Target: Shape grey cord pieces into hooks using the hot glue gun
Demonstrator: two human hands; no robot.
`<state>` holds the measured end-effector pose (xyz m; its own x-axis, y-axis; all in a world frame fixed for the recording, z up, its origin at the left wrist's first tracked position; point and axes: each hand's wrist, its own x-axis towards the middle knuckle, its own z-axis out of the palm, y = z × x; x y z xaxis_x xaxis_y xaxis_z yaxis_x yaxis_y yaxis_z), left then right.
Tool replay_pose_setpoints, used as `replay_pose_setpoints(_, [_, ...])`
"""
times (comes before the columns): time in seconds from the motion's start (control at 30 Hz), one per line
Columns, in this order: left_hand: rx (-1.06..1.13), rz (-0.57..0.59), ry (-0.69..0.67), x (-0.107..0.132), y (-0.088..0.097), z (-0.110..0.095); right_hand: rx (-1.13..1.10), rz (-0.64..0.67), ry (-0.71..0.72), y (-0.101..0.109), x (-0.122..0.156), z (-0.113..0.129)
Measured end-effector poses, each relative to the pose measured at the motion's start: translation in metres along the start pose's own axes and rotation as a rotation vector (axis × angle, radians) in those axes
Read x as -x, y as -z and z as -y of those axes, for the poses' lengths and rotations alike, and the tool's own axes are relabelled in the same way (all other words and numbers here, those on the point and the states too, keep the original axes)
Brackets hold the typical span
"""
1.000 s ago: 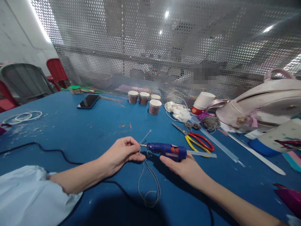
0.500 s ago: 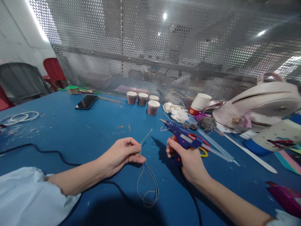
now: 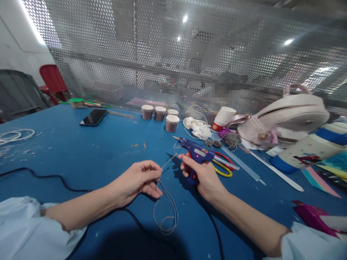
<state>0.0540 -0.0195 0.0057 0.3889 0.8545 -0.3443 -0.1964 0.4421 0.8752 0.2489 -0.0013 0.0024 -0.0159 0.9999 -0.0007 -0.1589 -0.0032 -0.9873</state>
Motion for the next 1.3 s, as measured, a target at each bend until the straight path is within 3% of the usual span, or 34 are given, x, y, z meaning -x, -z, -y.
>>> replay_pose_setpoints(0.2, [-0.041, -0.049, -0.020, -0.003, 0.006, -0.002, 0.111, -0.016, 0.022, 0.008, 0.008, 0.008])
replay_pose_setpoints(0.33, [-0.053, -0.067, -0.025, -0.001, 0.007, -0.002, 0.400, 0.068, 0.043, 0.017, 0.023, 0.019])
replay_pose_setpoints(0.47, [-0.063, -0.087, -0.030, -0.001, 0.006, -0.001, 0.763, 0.143, -0.102, 0.020, 0.035, 0.029])
replay_pose_setpoints(0.57, [-0.066, -0.086, -0.037, -0.002, 0.007, -0.001, 0.904, 0.199, -0.136, 0.020, 0.037, 0.031])
replay_pose_setpoints(0.77, [-0.084, -0.055, -0.071, -0.002, 0.009, 0.001, 0.928, 0.250, -0.144, 0.019, 0.034, 0.030])
replay_pose_setpoints(1.3, [-0.096, -0.057, -0.077, -0.003, 0.008, 0.000, 0.885, 0.200, -0.167, 0.017, 0.034, 0.029])
